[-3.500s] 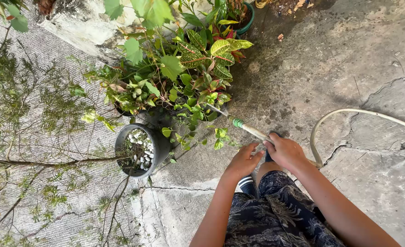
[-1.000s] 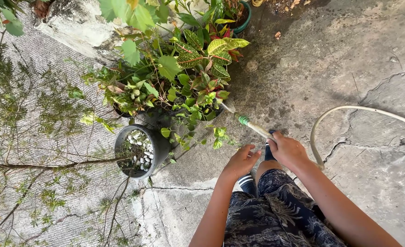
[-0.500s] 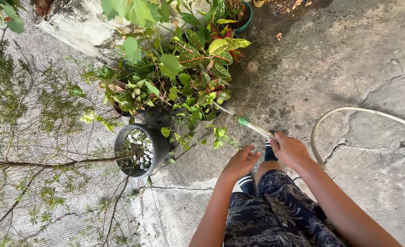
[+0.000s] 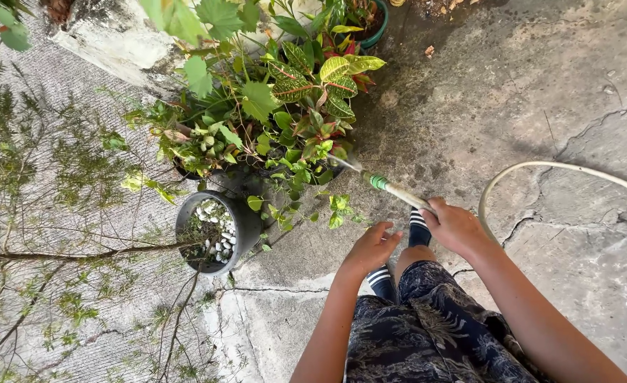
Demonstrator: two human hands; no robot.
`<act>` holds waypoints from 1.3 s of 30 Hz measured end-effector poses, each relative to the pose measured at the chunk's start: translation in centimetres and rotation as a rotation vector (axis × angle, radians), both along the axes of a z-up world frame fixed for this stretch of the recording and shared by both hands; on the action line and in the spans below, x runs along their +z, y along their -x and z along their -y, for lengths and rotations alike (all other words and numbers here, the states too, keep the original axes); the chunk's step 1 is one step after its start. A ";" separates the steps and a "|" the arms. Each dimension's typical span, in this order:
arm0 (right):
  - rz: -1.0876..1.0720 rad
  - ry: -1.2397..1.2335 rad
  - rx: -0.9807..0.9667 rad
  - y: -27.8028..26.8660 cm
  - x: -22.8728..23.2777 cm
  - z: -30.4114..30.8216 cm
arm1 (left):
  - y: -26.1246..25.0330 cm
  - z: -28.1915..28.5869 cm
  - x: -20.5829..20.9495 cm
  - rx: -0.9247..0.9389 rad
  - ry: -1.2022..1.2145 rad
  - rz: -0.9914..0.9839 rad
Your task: Water several potted plants and garden foliage using a garden hose.
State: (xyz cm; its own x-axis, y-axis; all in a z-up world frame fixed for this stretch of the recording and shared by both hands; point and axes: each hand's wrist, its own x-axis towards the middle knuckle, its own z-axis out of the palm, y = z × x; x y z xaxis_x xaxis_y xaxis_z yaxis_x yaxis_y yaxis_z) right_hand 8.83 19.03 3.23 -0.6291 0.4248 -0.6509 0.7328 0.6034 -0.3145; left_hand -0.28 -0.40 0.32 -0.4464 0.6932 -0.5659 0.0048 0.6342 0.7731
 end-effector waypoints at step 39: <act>-0.346 -0.001 0.137 -5.5 -1.6 1.4 | -14.6 5.9 -6.6 0.453 -0.004 0.260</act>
State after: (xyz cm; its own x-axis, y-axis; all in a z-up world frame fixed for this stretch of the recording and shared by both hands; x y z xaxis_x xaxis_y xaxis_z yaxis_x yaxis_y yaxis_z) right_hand 14.34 17.59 1.59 -0.8630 0.3222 -0.3890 0.4957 0.6888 -0.5291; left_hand 14.33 -6.28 -6.27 -0.5470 0.4658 -0.6956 -0.4621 0.5249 0.7149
